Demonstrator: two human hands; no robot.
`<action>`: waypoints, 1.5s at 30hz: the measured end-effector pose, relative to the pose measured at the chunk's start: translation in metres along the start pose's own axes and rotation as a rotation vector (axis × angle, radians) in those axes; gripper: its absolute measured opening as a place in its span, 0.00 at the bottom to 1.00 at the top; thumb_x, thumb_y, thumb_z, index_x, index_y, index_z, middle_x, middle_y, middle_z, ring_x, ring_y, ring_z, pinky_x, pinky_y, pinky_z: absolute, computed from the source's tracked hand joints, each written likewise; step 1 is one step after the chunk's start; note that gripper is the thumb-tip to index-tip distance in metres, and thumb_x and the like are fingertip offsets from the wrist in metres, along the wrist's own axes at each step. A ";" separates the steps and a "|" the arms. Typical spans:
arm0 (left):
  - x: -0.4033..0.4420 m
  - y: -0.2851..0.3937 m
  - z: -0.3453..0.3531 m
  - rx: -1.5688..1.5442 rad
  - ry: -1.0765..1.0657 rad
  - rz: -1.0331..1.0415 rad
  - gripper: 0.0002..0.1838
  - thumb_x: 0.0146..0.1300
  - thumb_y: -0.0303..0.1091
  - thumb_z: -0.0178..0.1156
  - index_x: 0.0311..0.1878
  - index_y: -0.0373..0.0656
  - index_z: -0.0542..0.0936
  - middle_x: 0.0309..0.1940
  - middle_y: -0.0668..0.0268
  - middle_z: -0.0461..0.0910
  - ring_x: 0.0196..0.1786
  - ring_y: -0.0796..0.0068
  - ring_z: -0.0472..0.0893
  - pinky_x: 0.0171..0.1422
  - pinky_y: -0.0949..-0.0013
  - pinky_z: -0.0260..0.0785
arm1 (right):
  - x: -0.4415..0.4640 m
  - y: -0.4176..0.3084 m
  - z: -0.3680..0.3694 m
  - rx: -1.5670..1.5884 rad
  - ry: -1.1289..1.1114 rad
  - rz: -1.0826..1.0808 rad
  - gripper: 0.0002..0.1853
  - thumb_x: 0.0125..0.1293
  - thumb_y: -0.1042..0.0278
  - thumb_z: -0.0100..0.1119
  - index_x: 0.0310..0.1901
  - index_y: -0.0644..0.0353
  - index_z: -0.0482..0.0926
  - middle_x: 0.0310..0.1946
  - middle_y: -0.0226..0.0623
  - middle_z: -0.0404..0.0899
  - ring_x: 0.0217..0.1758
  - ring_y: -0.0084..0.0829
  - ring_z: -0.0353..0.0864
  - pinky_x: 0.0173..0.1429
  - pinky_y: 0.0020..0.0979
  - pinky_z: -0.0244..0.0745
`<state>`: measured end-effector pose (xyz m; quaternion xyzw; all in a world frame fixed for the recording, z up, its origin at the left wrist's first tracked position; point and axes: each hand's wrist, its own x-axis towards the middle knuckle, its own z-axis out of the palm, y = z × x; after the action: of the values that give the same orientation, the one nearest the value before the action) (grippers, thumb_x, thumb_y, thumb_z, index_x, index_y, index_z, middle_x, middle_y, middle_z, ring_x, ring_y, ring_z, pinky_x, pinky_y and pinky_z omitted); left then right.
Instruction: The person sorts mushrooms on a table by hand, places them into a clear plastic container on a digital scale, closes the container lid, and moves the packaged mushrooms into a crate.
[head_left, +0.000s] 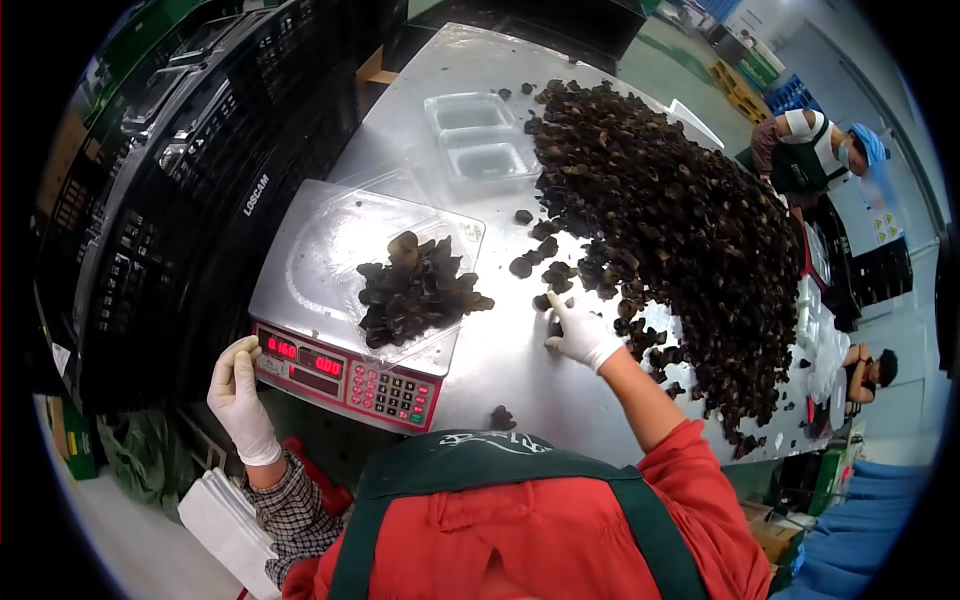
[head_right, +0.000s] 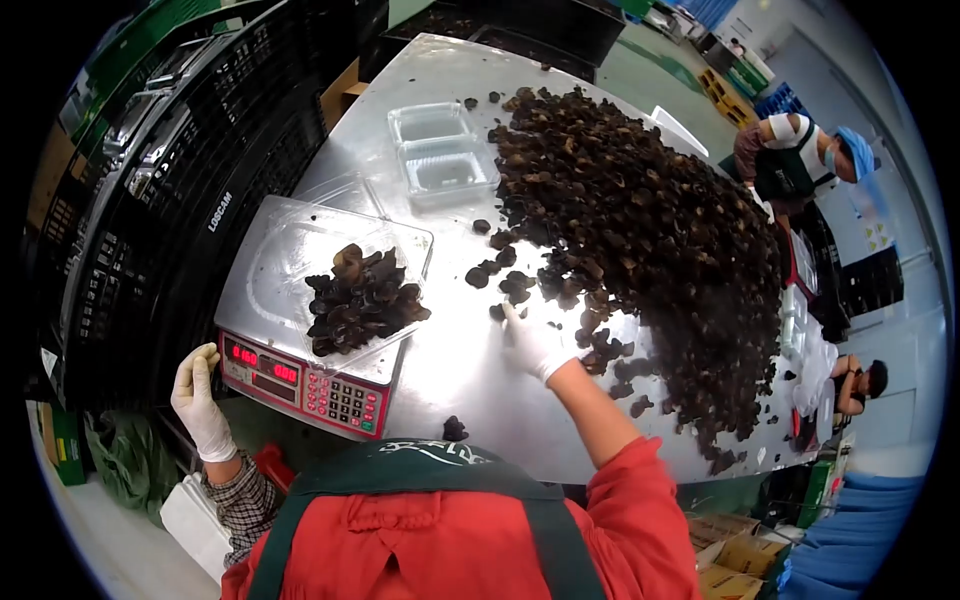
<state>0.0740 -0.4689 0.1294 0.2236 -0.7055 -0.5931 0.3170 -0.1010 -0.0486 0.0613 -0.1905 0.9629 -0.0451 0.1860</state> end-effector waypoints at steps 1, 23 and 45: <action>0.001 0.001 0.004 -0.006 -0.017 0.005 0.10 0.70 0.28 0.54 0.47 0.34 0.81 0.43 0.64 0.82 0.44 0.78 0.79 0.54 0.76 0.71 | 0.000 -0.001 0.017 0.038 0.124 0.049 0.33 0.56 0.58 0.65 0.63 0.55 0.68 0.44 0.49 0.75 0.46 0.47 0.79 0.51 0.39 0.76; 0.001 -0.017 -0.033 -0.033 0.085 -0.014 0.09 0.69 0.27 0.55 0.45 0.33 0.81 0.42 0.62 0.82 0.43 0.77 0.79 0.52 0.75 0.72 | 0.090 -0.133 -0.128 0.698 0.550 -0.583 0.14 0.65 0.61 0.61 0.49 0.58 0.81 0.37 0.34 0.82 0.39 0.26 0.78 0.43 0.25 0.74; -0.021 -0.009 -0.016 -0.113 0.126 -0.049 0.08 0.68 0.25 0.56 0.45 0.33 0.81 0.41 0.64 0.82 0.43 0.79 0.79 0.52 0.76 0.71 | 0.211 -0.139 -0.100 1.541 -0.138 -0.163 0.37 0.72 0.37 0.40 0.68 0.63 0.61 0.49 0.44 0.81 0.57 0.34 0.73 0.63 0.37 0.63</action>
<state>0.0996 -0.4672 0.1187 0.2595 -0.6439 -0.6241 0.3585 -0.2709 -0.2560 0.1036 -0.0801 0.6291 -0.7031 0.3216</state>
